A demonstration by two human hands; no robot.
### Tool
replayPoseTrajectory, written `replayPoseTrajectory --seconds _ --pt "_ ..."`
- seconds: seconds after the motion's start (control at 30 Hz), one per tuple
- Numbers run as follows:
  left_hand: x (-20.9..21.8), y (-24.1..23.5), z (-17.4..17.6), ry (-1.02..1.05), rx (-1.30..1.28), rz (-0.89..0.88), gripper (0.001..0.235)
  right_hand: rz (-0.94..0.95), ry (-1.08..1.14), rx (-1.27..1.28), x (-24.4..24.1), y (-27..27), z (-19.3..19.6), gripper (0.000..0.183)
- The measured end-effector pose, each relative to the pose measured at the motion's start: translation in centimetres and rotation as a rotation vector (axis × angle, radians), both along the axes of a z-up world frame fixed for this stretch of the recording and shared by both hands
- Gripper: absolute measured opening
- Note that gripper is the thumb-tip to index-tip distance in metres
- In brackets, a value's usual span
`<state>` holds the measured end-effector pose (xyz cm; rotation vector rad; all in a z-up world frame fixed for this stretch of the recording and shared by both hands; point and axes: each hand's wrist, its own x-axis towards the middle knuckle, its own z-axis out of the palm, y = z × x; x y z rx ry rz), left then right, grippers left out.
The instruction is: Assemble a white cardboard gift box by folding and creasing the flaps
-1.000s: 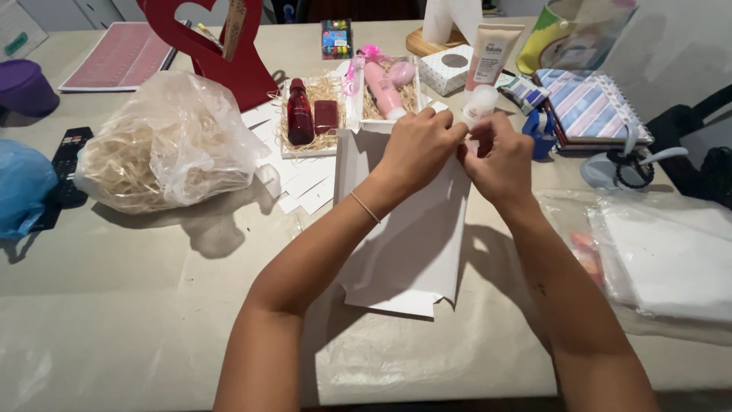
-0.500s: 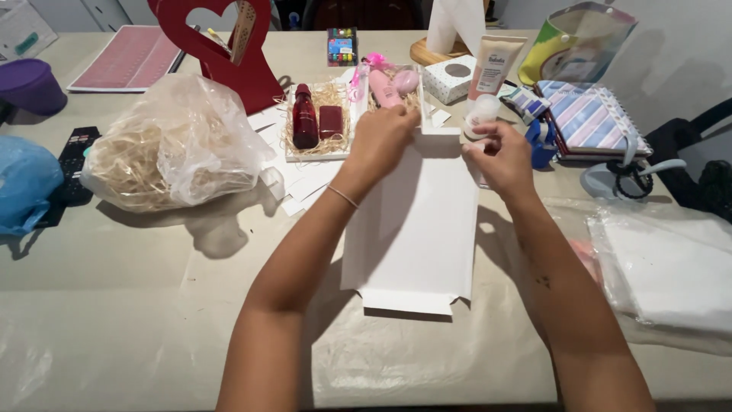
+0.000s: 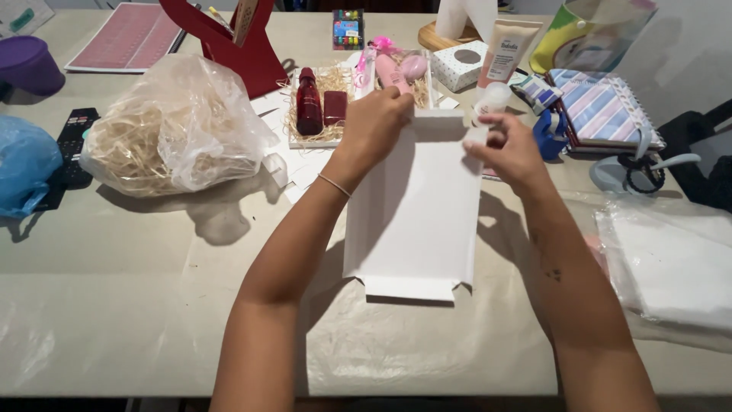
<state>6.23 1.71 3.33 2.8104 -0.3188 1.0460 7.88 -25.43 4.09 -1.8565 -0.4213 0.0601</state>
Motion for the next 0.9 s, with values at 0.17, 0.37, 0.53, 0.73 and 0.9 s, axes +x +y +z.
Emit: replayPoseTrajectory --seconds 0.17,0.37,0.53,0.73,0.9 --pt "0.1 1.8 -0.8 -0.016 -0.071 0.18 0.012 0.208 0.312 -0.282 -2.1 -0.1 2.5 0.069" --pt "0.9 3.3 -4.6 0.424 -0.046 0.431 0.01 0.052 -0.125 -0.677 2.1 -0.9 -1.6 0.035" --pt "-5.2 -0.7 -0.6 0.064 0.132 0.181 0.063 -0.056 -0.425 -0.744 3.3 -0.2 -4.0 0.023" --pt "-1.7 -1.8 -6.1 0.063 0.292 -0.065 0.085 0.011 -0.694 -0.642 2.0 1.0 -5.3 0.021" --pt "-1.4 -0.5 -10.1 -0.052 0.326 0.004 0.054 0.161 -0.739 -0.666 1.2 2.0 -6.7 0.028"
